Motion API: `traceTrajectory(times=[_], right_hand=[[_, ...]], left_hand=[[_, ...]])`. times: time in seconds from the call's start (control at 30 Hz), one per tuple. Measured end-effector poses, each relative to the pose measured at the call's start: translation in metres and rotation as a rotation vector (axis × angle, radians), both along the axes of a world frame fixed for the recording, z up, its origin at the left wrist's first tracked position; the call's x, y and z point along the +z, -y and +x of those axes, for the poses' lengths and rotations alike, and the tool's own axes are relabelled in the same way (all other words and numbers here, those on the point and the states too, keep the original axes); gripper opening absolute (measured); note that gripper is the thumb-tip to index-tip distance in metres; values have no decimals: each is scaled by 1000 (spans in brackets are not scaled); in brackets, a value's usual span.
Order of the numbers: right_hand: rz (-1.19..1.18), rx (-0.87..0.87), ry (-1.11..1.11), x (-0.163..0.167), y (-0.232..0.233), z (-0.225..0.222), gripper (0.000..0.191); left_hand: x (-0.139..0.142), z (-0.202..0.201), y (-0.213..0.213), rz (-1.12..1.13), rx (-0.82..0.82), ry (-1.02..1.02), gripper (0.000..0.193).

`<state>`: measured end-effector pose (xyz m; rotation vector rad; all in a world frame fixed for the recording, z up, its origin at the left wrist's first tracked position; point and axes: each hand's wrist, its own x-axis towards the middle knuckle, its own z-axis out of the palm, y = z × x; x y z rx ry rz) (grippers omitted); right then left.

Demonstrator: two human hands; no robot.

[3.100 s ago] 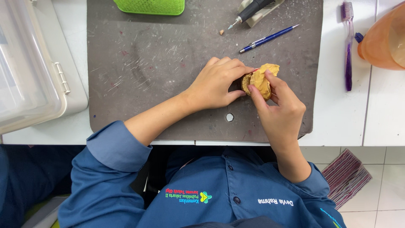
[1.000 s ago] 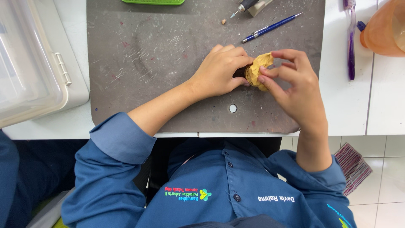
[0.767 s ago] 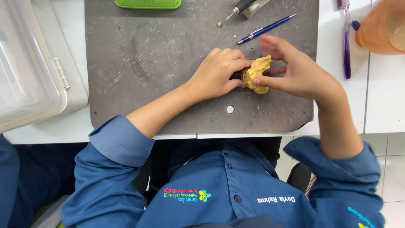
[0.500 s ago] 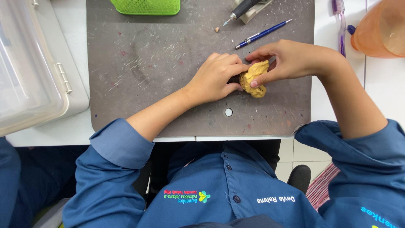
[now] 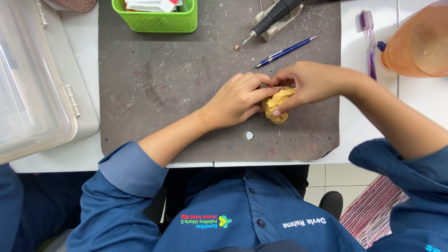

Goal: The person cleans a dental prosthesis with a toothbrush, then uses a rotary tool to grind and shape a small red component. They repeatedly fit the component into the prosthesis to check alignment and continue refining the fit.

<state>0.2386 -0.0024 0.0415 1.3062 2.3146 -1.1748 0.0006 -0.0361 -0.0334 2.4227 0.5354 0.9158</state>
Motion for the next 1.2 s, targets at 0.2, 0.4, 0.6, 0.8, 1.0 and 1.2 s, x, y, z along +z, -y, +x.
traceTrajectory(times=[0.2, 0.4, 0.6, 0.8, 1.0, 1.2], right_hand=[[258, -148, -397, -2, 22, 16, 68], [758, -86, -539, -5, 43, 1, 58], [999, 30, -559, -8, 49, 2, 60], [1070, 70, -599, -14, 53, 5, 62], [949, 53, -677, -22, 51, 8, 66], [856, 6, -710, -31, 51, 12, 64]], left_hand=[[4, 0, 5, -290, 0, 176, 66], [8, 1, 5, -351, 21, 260, 91], [10, 1, 9, -77, 87, 207, 88], [13, 0, 12, 53, 101, 201, 85], [15, 1, 11, 74, 105, 174, 84], [14, 1, 12, 77, 129, 163, 85]])
